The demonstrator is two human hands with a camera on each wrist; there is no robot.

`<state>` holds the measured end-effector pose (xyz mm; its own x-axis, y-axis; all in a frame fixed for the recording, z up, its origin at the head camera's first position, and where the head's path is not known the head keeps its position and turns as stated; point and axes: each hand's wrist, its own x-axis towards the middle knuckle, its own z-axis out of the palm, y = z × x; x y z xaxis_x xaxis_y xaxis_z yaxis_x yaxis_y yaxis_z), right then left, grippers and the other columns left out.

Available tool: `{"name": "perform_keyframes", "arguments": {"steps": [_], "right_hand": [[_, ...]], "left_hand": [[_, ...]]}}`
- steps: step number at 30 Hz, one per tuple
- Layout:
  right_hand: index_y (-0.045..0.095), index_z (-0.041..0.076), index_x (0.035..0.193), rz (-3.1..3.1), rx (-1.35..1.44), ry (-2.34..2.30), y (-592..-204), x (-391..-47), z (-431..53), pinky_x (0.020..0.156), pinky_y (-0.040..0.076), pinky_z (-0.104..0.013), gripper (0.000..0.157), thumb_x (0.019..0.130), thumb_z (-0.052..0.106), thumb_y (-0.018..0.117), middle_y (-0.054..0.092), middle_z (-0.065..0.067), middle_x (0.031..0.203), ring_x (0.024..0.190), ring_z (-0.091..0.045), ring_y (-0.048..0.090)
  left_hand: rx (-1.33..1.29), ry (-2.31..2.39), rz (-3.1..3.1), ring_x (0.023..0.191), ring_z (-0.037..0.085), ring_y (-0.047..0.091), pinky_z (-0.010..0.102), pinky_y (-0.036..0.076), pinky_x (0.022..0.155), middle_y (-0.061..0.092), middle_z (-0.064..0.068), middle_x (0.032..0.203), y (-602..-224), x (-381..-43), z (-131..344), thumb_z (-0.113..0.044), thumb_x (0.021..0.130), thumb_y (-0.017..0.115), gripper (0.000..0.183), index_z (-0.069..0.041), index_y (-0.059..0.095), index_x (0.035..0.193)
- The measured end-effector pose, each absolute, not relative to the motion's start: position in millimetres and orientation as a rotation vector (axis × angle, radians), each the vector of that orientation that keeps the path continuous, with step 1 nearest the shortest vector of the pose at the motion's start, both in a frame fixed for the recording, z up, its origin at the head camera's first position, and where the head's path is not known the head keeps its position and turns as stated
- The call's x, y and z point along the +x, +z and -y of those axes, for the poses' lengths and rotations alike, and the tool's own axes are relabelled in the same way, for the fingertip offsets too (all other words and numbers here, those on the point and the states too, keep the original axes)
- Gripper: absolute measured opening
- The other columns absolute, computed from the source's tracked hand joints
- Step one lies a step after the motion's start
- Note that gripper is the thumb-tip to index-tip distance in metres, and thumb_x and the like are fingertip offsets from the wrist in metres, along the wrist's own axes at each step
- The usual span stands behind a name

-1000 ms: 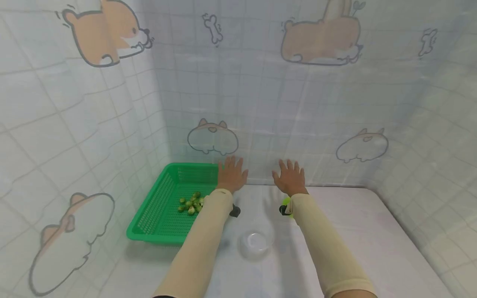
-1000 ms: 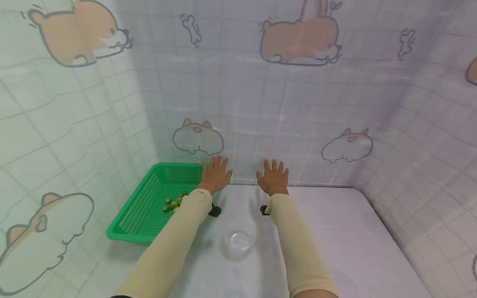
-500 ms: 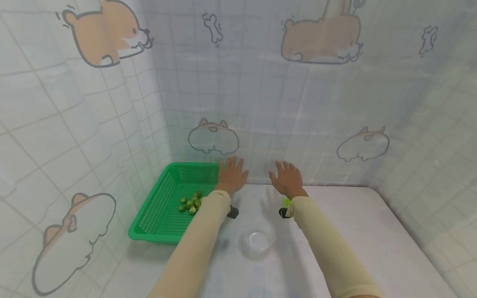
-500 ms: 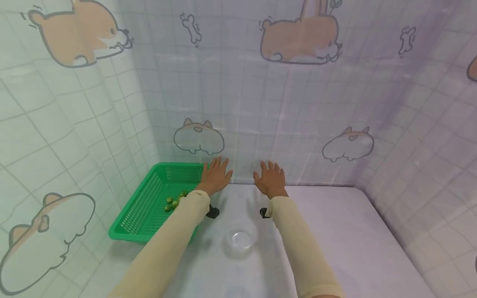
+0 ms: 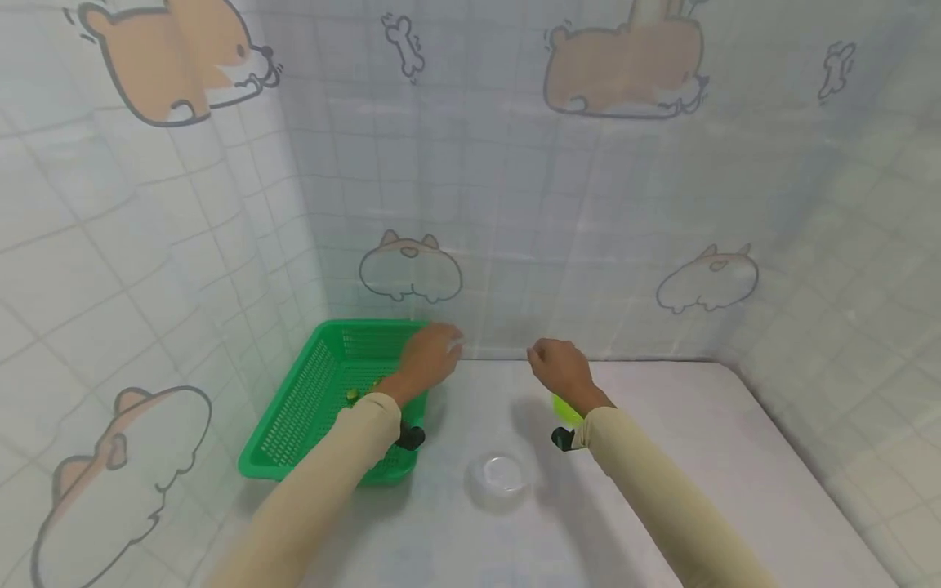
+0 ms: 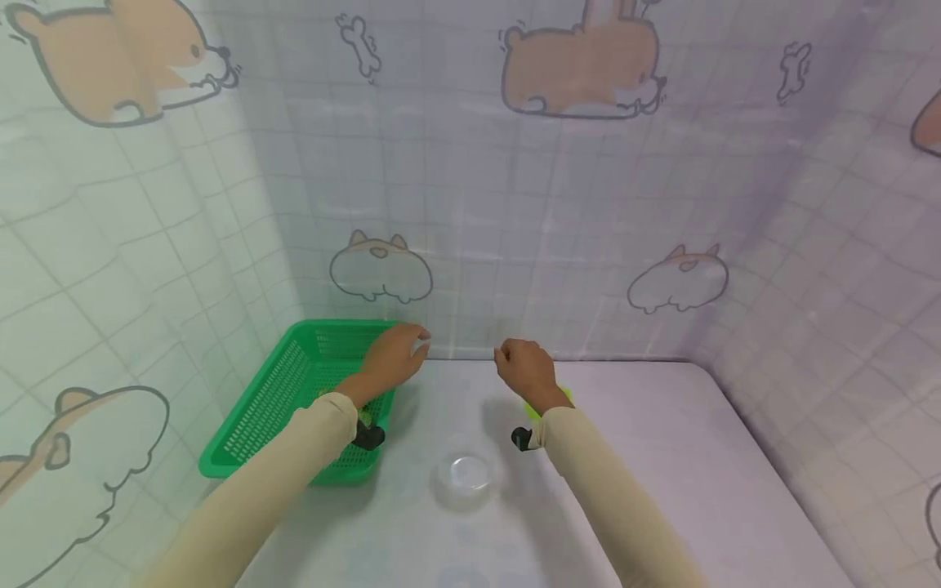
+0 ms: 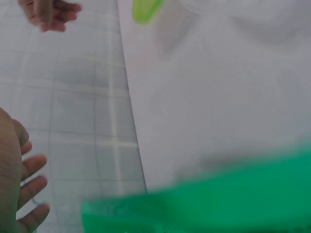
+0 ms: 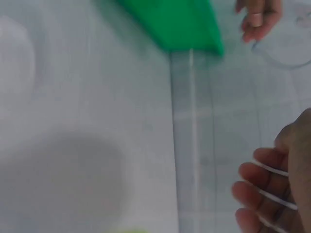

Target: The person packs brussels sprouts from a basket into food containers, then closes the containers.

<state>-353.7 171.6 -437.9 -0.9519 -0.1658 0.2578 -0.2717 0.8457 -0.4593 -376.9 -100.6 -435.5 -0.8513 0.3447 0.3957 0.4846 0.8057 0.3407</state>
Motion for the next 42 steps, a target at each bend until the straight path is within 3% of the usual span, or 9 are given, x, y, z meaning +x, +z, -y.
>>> {"name": "perform_keyframes", "arguments": {"steps": [5,10,19,27,32,37,42], "right_hand": [[0.074,0.01,0.093,2.817,0.272,1.112,-452,-323,-176,0.057,0.052,-0.029,0.027,0.103,0.029,0.058,0.07,-0.001,0.08,0.068,-0.013,0.064],[0.073,0.009,0.09,2.811,0.124,1.397,-476,-291,-184,0.051,0.054,-0.03,0.029,0.102,0.032,0.06,0.07,-0.007,0.079,0.067,-0.019,0.067],[0.072,0.001,0.106,2.719,-0.185,1.78,-517,-251,-190,0.055,0.054,-0.031,0.041,0.101,0.041,0.06,0.068,-0.007,0.08,0.071,-0.021,0.066],[0.072,0.004,0.11,2.665,-0.348,1.878,-533,-240,-186,0.057,0.054,-0.031,0.042,0.1,0.043,0.061,0.067,-0.006,0.082,0.072,-0.019,0.063],[0.071,0.002,0.107,2.676,-0.34,1.916,-533,-236,-180,0.056,0.053,-0.031,0.041,0.099,0.042,0.063,0.066,-0.004,0.078,0.069,-0.017,0.062],[0.069,0.001,0.1,2.675,-0.323,1.963,-538,-233,-174,0.055,0.052,-0.03,0.037,0.098,0.037,0.065,0.066,-0.005,0.076,0.066,-0.018,0.062],[0.068,0.001,0.097,2.684,-0.323,1.994,-547,-232,-168,0.054,0.052,-0.029,0.038,0.097,0.039,0.067,0.067,-0.005,0.076,0.064,-0.017,0.061]], "left_hand": [[-0.747,-0.789,2.673,0.116,0.028,0.062,0.047,0.052,0.097,0.067,0.01,0.122,-439,-358,136,-0.02,0.105,0.055,0.026,-0.006,0.066,0.124],[-0.731,-0.861,2.692,0.116,0.028,0.062,0.048,0.052,0.098,0.067,0.009,0.123,-445,-343,169,-0.022,0.105,0.055,0.027,-0.007,0.066,0.125],[-0.736,-0.776,2.718,0.107,0.024,0.066,0.046,0.055,0.092,0.071,0.005,0.115,-473,-332,209,-0.02,0.103,0.059,0.023,-0.008,0.069,0.12],[-0.678,-0.758,2.824,0.1,0.021,0.067,0.043,0.057,0.083,0.07,0.004,0.115,-484,-328,218,-0.023,0.104,0.058,0.024,-0.011,0.068,0.122],[-0.688,-0.701,2.911,0.102,0.023,0.068,0.044,0.057,0.083,0.07,0.007,0.117,-489,-330,221,-0.019,0.102,0.062,0.027,-0.006,0.068,0.125],[-0.752,-0.592,2.99,0.112,0.032,0.066,0.051,0.055,0.091,0.068,0.013,0.125,-495,-330,225,-0.016,0.097,0.068,0.034,-0.002,0.066,0.128],[-0.774,-0.548,3.036,0.121,0.033,0.061,0.052,0.051,0.099,0.065,0.014,0.13,-506,-329,228,-0.018,0.095,0.072,0.039,-0.001,0.064,0.131]]}}
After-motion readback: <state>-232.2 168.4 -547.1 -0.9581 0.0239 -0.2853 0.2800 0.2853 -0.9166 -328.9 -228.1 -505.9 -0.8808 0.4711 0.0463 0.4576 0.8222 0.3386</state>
